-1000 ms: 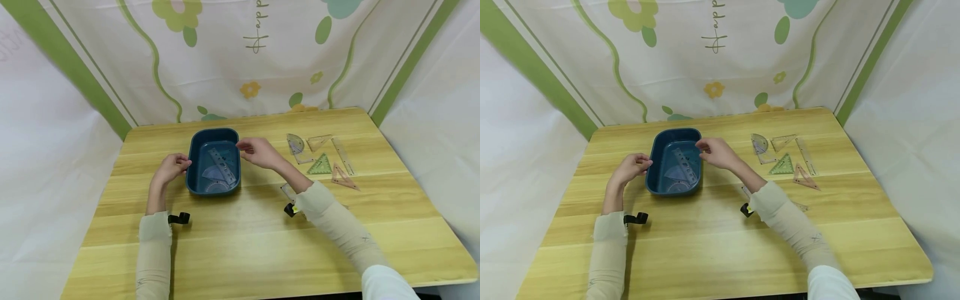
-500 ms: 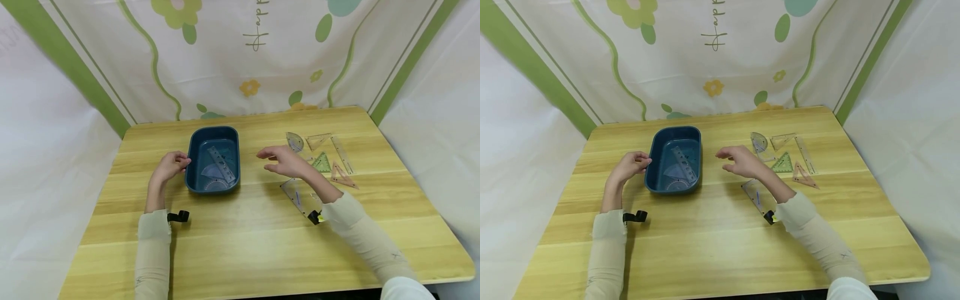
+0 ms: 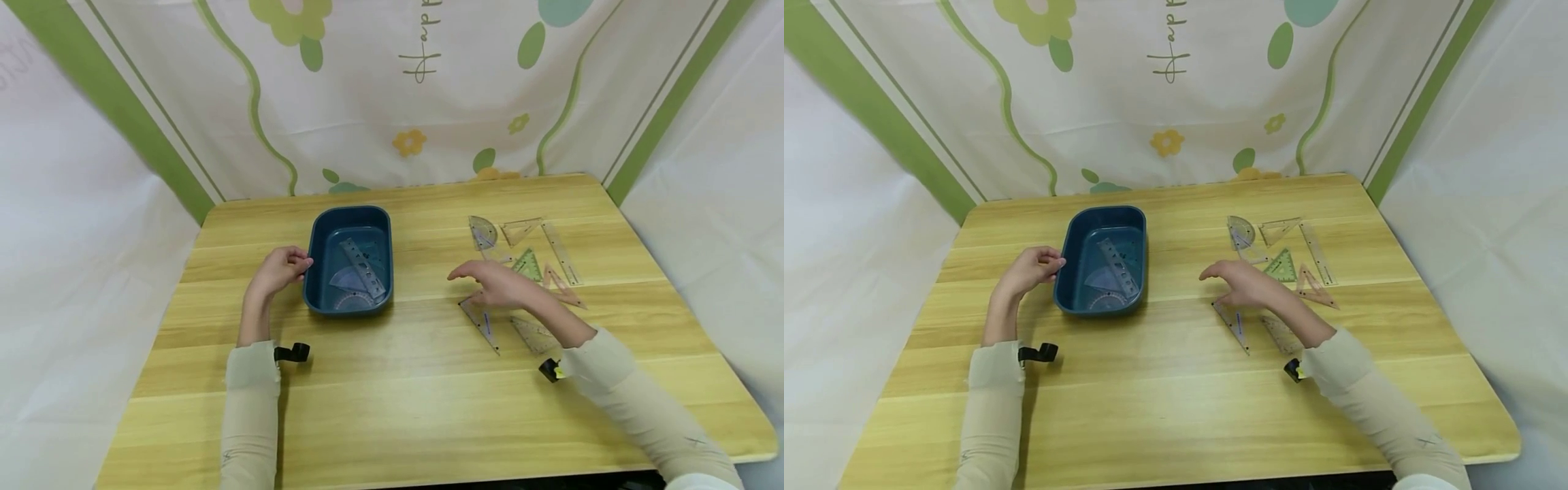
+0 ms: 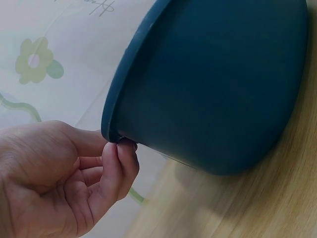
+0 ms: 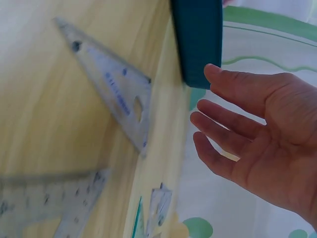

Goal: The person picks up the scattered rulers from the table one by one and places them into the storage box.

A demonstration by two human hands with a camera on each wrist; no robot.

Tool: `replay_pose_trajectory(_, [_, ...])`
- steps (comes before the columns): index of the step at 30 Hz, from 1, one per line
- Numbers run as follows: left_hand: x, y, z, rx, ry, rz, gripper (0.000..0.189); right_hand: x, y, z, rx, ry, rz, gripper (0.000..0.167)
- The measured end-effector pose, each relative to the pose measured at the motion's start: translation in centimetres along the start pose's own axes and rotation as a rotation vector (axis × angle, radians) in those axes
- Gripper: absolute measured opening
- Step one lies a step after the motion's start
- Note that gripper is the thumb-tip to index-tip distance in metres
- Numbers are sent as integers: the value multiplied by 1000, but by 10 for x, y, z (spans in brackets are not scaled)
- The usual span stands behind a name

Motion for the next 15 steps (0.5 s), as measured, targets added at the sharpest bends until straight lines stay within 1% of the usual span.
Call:
replay_pose_trajectory(4, [0,0,2,-3,-3,1,32,-6,-6,-9,6,-64,49,56])
replay_pose_trajectory(8, [0,1,2,-5,-2,2,33,-14,-13,-17,13,-74,117,62])
replay_pose_trajectory(10, [0,1,2,-2,0,-1,33,-18,-15,-19,30,-81,140,65])
replay_pose_trajectory(12, [0,2,2,-4,3,-1,33,-23,-16,-22,58,-112,142,66])
replay_pose_trajectory(15, [0,1,3,-6,8,0,33,-28,-16,-24,85,-150,120,65])
Point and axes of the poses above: each hand's wrist, its own y-axis towards the middle knuckle, its own x-axis out of the back of the hand, z = x × y, the point moved 6 cm from there along y, towards the middle knuckle, and after that the axes turned 7 degrees about -x, right-handed, at the moved point
